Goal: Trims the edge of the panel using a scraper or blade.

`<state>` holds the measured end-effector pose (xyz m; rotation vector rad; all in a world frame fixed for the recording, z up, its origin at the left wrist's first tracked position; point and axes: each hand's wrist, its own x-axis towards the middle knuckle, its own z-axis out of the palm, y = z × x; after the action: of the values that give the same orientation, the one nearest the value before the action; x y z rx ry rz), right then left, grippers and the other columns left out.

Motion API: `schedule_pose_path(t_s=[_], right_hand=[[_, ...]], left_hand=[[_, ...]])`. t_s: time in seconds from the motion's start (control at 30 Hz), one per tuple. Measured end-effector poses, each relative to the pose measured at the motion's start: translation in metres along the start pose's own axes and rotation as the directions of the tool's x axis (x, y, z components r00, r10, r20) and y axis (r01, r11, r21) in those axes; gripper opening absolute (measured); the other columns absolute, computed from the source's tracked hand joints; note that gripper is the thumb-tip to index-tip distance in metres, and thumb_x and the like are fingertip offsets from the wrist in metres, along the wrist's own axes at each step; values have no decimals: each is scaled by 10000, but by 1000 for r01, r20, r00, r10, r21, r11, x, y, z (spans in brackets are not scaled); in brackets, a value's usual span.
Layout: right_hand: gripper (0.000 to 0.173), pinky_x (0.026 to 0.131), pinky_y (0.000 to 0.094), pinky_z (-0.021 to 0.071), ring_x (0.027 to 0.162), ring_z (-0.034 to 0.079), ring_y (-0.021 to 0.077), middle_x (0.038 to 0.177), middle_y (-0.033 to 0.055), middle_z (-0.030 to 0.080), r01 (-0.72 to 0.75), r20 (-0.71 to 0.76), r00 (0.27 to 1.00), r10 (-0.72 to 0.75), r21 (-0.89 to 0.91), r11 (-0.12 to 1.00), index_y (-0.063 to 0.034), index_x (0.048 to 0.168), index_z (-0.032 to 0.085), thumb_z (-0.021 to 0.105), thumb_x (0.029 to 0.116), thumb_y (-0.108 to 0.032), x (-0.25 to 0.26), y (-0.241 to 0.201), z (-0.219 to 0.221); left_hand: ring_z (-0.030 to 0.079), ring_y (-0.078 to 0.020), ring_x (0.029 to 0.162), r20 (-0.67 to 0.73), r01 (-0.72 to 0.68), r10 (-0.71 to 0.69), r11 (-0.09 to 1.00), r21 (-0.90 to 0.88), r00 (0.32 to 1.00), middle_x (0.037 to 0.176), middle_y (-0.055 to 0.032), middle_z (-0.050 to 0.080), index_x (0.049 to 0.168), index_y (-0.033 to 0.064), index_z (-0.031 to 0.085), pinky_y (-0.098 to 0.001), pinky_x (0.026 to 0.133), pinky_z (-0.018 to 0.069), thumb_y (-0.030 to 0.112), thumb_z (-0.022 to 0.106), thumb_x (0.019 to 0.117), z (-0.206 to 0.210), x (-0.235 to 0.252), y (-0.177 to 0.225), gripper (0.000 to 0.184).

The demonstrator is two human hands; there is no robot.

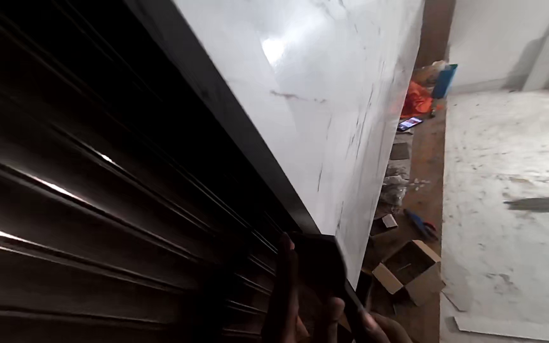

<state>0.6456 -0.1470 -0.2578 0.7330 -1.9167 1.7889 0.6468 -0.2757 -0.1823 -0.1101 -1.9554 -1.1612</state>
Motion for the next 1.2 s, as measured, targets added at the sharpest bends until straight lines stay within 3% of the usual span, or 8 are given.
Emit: schedule_pose_path(t_s=[0.07,0.13,0.27,0.4,0.57,0.8,1.0,1.2], right_hand=[[322,752,225,573,883,673,107,1078,114,674,41,-81,996,-48,-86,995,-168,1320,647,626,1020,-285,1,12,23],[301,768,185,561,897,666,67,1076,86,680,46,-138,988,-64,-131,990,-163,1300,661,627,1021,-270,6,16,36],[243,821,136,538,941,660,15,1058,61,692,69,-209,973,-103,-164,984,-105,1217,689,609,1026,-233,14,29,48],[219,790,132,534,893,659,17,996,67,699,96,-227,965,-129,-151,984,-103,1193,705,624,1018,-207,28,31,50],[220,777,144,539,874,658,43,956,87,689,92,-206,972,-116,-125,988,-80,1175,717,640,1006,-197,34,19,47],[241,764,152,535,863,655,55,951,98,683,85,-209,972,-109,-121,989,-85,1196,715,640,1003,-208,31,19,47],[263,736,148,542,847,661,35,975,79,699,92,-217,969,-122,-142,986,-135,1239,714,637,1011,-241,47,7,49],[229,789,136,536,887,659,27,961,70,693,94,-257,958,-129,-144,985,-88,1182,710,619,1014,-215,39,15,57]], left_hand=[[475,-138,1419,-90,-23,20,999,-31,996,1531,-17,526,1368,108,654,-360,1182,415,341,750,936,12,-3,-13,501],[523,-128,1377,-147,-84,79,996,-32,986,1464,-12,592,1324,106,687,-333,1150,456,320,799,895,22,-3,-26,493],[514,-160,1391,-190,-140,130,989,-40,973,1439,-98,606,1258,57,723,-302,1128,469,279,797,891,37,2,-42,436],[549,-131,1353,-236,-129,107,988,-79,966,1394,-71,644,1215,68,747,-283,1105,487,260,810,878,42,11,-42,393],[520,-138,1382,-214,-165,146,983,-78,966,1416,-43,630,1253,88,734,-305,1142,456,244,797,894,36,21,-33,396],[562,-86,1330,-238,-163,142,984,-72,961,1333,23,687,1190,98,766,-266,1115,476,224,814,873,36,22,-31,345],[603,-143,1298,-243,-216,214,976,17,946,1299,-21,706,1187,119,772,-302,1078,528,255,795,885,31,38,-27,332],[570,-144,1337,-189,-200,207,978,55,960,1345,-39,679,1189,138,769,-313,1112,495,291,789,902,27,30,-33,326]])
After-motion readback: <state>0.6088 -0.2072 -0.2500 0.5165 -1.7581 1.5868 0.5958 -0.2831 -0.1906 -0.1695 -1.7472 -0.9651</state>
